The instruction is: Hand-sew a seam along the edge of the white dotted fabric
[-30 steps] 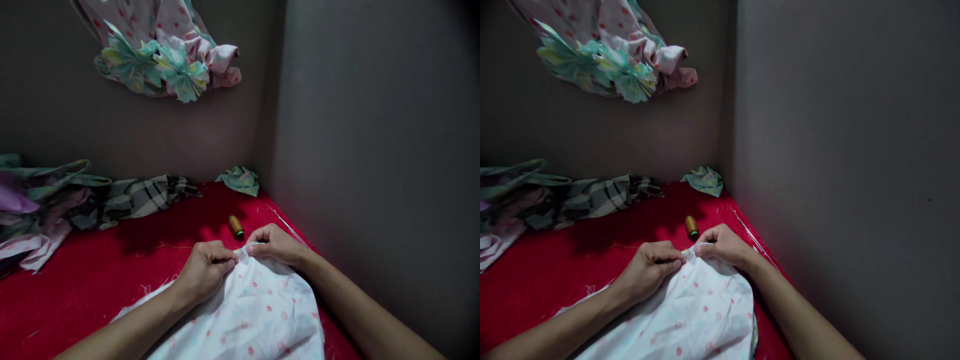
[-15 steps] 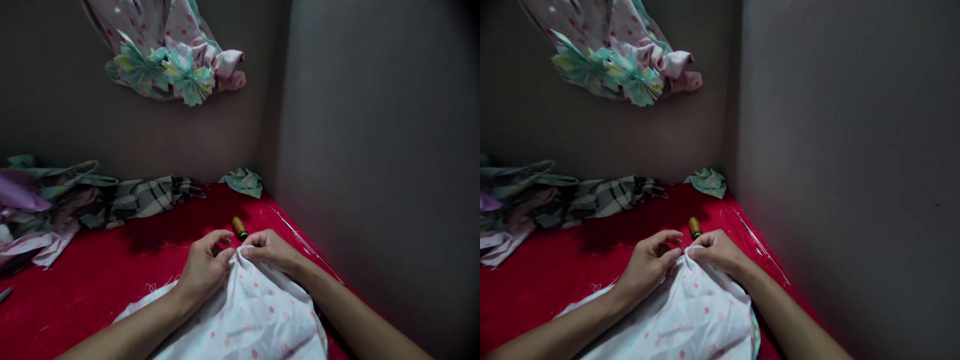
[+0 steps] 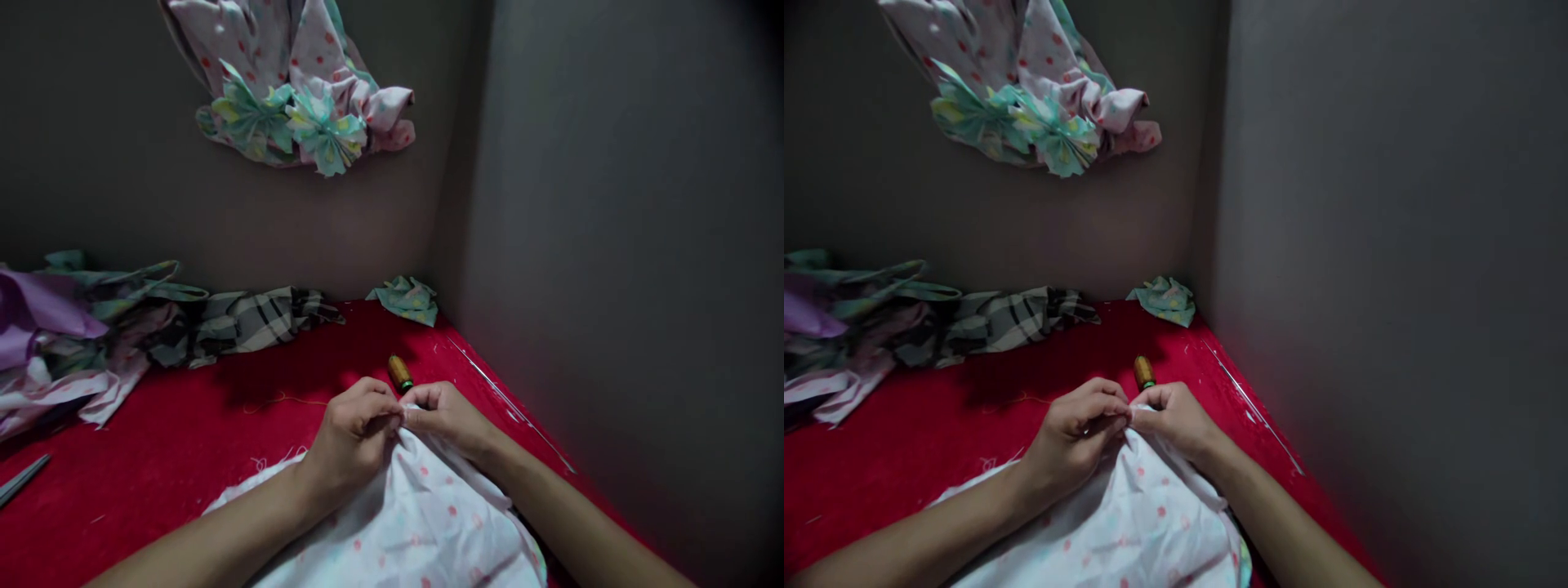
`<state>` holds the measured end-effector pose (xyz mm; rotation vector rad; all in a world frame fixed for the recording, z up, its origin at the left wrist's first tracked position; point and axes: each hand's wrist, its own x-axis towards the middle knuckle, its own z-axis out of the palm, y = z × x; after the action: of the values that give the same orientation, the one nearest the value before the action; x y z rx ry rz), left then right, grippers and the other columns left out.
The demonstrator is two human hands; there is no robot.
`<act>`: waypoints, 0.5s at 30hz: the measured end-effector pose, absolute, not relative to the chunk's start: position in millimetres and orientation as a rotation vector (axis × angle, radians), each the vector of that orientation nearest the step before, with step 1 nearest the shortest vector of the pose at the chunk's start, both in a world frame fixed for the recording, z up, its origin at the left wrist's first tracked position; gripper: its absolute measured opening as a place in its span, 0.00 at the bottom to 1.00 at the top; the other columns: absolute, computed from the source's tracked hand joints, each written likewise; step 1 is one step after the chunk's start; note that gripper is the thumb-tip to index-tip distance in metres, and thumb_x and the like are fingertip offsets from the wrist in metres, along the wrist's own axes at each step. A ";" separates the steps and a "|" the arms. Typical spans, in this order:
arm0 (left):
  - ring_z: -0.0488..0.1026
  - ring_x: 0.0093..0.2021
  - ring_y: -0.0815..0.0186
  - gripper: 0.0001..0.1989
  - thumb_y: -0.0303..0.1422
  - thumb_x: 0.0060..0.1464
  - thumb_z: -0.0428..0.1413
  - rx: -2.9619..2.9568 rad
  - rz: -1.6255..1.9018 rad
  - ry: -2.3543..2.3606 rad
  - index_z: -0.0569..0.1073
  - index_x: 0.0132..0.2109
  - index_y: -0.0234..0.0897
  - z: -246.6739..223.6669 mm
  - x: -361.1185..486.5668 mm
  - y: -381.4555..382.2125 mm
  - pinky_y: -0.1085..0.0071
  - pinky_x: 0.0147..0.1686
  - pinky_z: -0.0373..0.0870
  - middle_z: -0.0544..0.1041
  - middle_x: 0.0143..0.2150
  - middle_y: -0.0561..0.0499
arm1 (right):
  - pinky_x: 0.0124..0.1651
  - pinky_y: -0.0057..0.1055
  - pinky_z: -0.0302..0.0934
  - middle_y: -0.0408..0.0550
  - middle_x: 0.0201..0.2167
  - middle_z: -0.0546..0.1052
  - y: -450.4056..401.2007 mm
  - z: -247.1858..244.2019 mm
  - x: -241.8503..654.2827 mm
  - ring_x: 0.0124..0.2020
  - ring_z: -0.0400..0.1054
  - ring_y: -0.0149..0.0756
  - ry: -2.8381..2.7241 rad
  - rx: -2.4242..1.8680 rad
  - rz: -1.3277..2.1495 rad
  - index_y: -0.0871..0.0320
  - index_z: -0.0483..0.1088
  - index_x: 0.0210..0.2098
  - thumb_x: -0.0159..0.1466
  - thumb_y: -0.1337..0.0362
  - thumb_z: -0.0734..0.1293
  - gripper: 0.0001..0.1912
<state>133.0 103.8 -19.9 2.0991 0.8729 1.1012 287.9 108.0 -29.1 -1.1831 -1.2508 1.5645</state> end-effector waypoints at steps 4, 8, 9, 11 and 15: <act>0.66 0.27 0.71 0.06 0.25 0.48 0.49 1.994 1.176 0.898 0.69 0.26 0.32 -10.6 131.0 100.5 0.76 0.27 0.63 0.69 0.31 0.47 | 0.24 0.23 0.51 0.40 0.16 0.68 106.9 -29.5 287.4 0.19 0.58 0.25 -1.320 -1.274 1.425 0.63 0.69 0.19 0.43 0.64 0.69 0.08; 0.64 0.16 0.74 0.06 0.33 0.52 0.47 1.453 1.166 0.884 0.61 0.30 0.35 11.0 127.2 101.9 0.78 0.14 0.61 0.72 0.29 0.49 | 0.24 0.24 0.53 0.41 0.16 0.70 108.6 -27.0 292.4 0.19 0.59 0.26 -1.194 -1.299 1.458 0.63 0.70 0.21 0.43 0.61 0.69 0.10; 0.63 0.14 0.74 0.07 0.34 0.52 0.47 1.311 1.135 0.871 0.59 0.30 0.36 14.9 126.4 103.9 0.79 0.11 0.59 0.71 0.27 0.51 | 0.25 0.25 0.53 0.41 0.16 0.70 109.5 -26.5 294.2 0.19 0.60 0.27 -1.159 -1.281 1.510 0.63 0.70 0.22 0.43 0.60 0.70 0.12; 0.61 0.11 0.74 0.06 0.33 0.52 0.47 1.085 1.077 0.857 0.57 0.30 0.37 20.0 124.5 109.3 0.81 0.08 0.56 0.69 0.22 0.55 | 0.25 0.25 0.54 0.42 0.16 0.71 111.0 -25.9 297.3 0.18 0.61 0.27 -1.126 -1.263 1.585 0.64 0.71 0.22 0.41 0.59 0.71 0.13; 0.57 0.11 0.75 0.05 0.26 0.50 0.45 0.803 1.129 0.992 0.56 0.27 0.36 33.6 111.7 121.4 0.82 0.07 0.54 0.58 0.15 0.60 | 0.23 0.25 0.52 0.41 0.14 0.70 112.5 -26.2 298.7 0.17 0.60 0.27 -1.108 -1.300 1.596 0.64 0.71 0.19 0.39 0.59 0.72 0.13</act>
<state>111.7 121.4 33.6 0.8032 0.9917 1.1294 298.7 112.5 -26.2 -1.3002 -1.1084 1.5958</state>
